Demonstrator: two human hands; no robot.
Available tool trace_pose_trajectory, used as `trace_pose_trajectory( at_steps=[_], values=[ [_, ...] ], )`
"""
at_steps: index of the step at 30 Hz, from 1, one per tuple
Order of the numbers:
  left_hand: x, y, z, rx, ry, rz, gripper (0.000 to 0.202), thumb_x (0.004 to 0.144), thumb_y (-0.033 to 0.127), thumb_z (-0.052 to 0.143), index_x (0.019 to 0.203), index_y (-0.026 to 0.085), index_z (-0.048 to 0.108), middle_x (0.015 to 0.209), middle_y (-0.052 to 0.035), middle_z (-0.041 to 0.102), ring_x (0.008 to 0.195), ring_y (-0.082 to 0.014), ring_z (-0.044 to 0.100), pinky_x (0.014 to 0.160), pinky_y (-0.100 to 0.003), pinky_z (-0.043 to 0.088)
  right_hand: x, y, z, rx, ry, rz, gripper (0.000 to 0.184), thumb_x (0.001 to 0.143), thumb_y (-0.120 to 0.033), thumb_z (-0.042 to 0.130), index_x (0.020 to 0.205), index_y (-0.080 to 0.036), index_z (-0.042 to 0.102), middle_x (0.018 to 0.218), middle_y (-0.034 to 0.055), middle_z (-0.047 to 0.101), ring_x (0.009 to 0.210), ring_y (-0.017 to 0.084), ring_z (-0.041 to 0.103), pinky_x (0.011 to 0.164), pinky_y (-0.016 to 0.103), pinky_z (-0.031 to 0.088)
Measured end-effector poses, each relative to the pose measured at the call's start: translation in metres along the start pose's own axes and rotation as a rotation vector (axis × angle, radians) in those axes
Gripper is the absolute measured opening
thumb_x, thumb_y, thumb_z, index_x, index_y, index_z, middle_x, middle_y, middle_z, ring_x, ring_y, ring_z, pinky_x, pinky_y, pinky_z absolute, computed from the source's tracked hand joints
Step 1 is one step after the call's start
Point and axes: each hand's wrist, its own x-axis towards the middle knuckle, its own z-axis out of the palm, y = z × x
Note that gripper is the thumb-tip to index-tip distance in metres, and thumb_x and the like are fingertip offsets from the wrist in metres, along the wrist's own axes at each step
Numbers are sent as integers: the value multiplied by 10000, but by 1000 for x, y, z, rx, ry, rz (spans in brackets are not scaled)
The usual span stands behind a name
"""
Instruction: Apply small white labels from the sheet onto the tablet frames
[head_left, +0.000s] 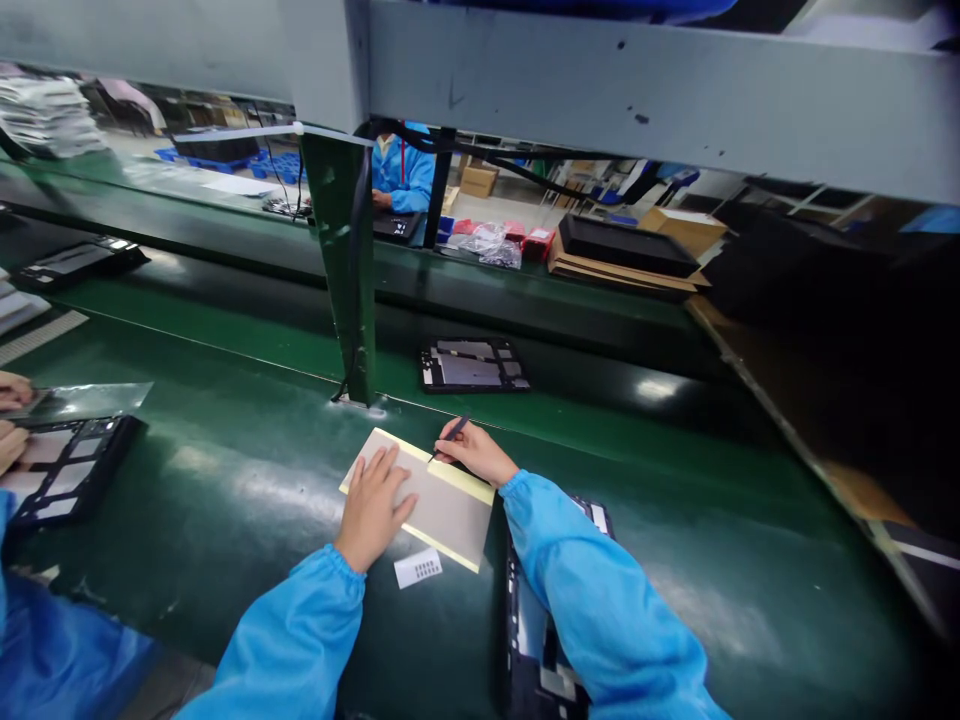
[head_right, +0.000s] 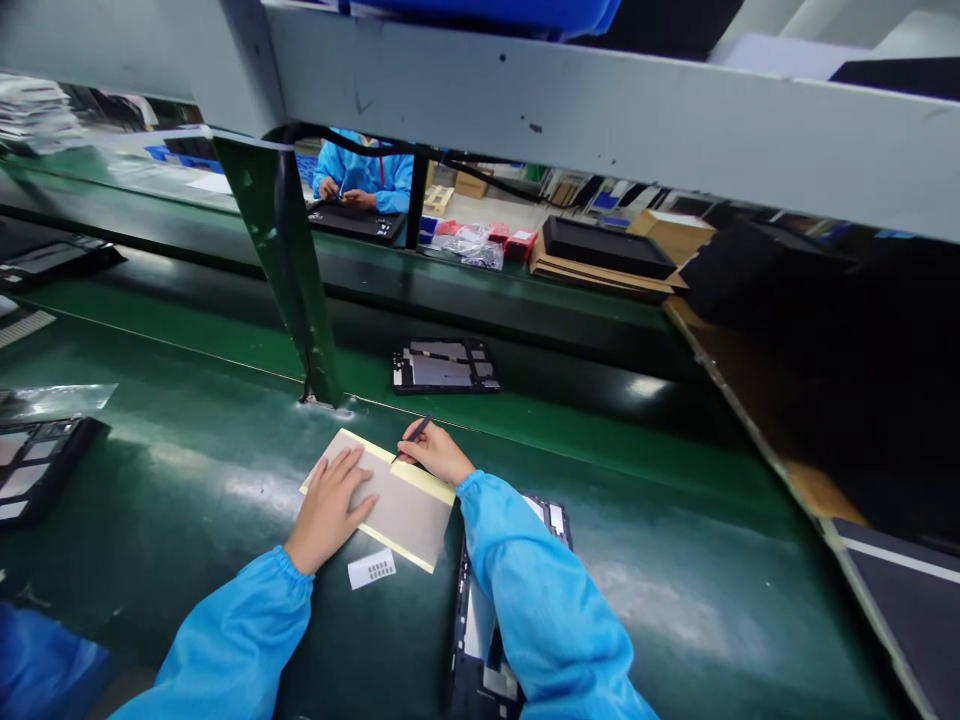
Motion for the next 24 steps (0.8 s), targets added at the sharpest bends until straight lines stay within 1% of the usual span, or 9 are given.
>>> trace_pose_trajectory(
  at_steps=[6,12,14,16,18,20,22,24],
  values=[
    [1,2,-3,-6,-22,-29,251,875,271,658,1122,225,661,1542,-109,466,1437,-345,413,1188,-611,268,-1,-1,0,-16,-10,-10,421,622,-400,890,810,-200,571,666,-43,671,630,158,721,628,285,607],
    [1,0,-1,8,-19,-15,257,883,280,650,1134,227,651,1542,-103,467,1434,-339,417,1186,-610,270,-1,-3,4,-31,-32,-25,451,611,-430,896,813,-192,569,656,-31,665,628,172,714,630,302,596],
    [0,-1,0,14,-13,-12,250,887,288,646,1129,226,647,1546,-104,461,1433,-336,420,1183,-609,276,-1,-7,7,-37,-34,-42,456,593,-433,906,800,-189,582,649,-28,661,625,178,711,633,314,595],
    [0,-3,1,18,-8,-2,243,887,298,643,1121,233,645,1546,-101,462,1431,-333,423,1179,-607,281,-9,-18,6,-35,-11,-72,449,587,-443,909,791,-190,599,677,-22,669,650,180,716,677,330,601],
    [0,-5,0,22,-9,10,239,889,309,637,1118,240,646,1541,-100,469,1429,-333,427,1175,-602,291,-32,-33,-2,-27,40,-126,424,623,-450,893,823,-195,620,749,-3,702,725,188,732,756,346,605],
    [1,-8,-1,30,-6,23,242,891,322,631,1117,239,647,1535,-108,475,1426,-335,431,1171,-599,297,-70,-49,-16,-34,87,-188,378,696,-436,861,885,-198,637,824,23,737,808,197,742,818,359,601],
    [3,-12,-1,38,13,40,248,894,342,621,1116,233,649,1531,-116,479,1422,-337,434,1173,-597,292,-114,-60,-31,-71,109,-207,332,751,-406,833,927,-195,647,865,49,759,831,202,741,798,357,608],
    [6,-15,0,40,33,57,263,896,362,611,1118,228,654,1528,-119,482,1419,-339,436,1178,-596,282,-150,-62,-40,-108,118,-171,311,764,-390,829,925,-190,652,870,62,766,805,201,737,735,342,616]
  ],
)
